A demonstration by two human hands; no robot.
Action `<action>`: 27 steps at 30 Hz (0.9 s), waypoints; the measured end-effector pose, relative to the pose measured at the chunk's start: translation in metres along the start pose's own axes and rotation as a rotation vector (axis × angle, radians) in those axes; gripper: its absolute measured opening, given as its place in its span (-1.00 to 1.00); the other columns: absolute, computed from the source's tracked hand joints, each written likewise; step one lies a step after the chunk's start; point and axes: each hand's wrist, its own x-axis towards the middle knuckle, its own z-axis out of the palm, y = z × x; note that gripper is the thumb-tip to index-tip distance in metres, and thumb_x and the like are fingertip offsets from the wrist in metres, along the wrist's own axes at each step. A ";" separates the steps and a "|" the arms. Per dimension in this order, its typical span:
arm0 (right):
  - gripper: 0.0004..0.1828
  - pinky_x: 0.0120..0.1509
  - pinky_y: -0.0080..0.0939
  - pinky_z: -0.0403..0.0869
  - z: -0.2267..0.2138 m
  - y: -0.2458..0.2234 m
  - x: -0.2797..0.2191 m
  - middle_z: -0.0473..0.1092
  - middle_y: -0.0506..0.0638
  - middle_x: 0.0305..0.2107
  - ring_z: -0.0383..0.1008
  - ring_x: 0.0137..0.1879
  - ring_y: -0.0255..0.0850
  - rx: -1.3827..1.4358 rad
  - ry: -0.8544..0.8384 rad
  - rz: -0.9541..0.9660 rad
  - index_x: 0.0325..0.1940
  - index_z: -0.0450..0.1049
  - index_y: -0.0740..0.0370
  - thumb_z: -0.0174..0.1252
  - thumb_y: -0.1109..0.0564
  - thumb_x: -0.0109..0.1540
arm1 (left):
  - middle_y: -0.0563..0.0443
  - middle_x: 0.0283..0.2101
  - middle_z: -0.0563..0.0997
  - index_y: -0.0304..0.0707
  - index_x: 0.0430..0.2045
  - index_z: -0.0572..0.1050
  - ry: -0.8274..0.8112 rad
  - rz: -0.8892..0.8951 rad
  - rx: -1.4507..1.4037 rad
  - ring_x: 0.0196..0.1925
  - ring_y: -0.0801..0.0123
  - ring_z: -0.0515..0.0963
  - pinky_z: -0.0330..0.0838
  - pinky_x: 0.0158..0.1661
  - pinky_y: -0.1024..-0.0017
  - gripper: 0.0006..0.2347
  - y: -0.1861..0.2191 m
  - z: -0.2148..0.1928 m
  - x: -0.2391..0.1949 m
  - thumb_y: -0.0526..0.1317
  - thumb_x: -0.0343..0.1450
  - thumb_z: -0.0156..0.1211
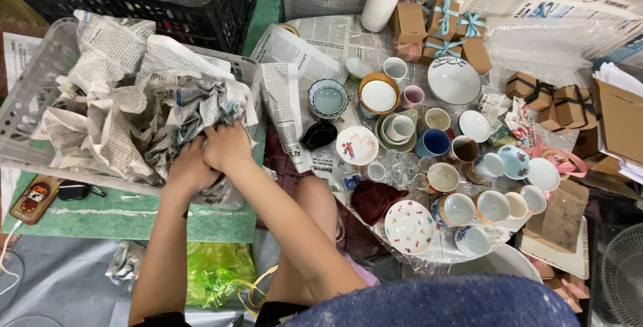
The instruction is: The person sits on the floor and unwraps various ceramic bowls and cups from newspaper. They place the unwrapped items on a table covered with newspaper. The person also washes a pink bowl in a bucket of water and dries it with a cloth.
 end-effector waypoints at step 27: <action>-0.83 -0.26 -0.37 0.50 -0.158 0.518 -0.475 0.50 -0.05 -0.16 0.49 -0.21 -0.37 0.749 1.097 0.729 0.04 0.42 0.20 -0.01 0.26 0.38 | -0.33 0.50 0.17 -0.11 0.21 0.46 0.137 0.884 -0.494 0.48 -0.16 0.22 0.08 0.34 -0.10 -0.55 0.374 0.034 -0.007 -0.08 0.41 0.28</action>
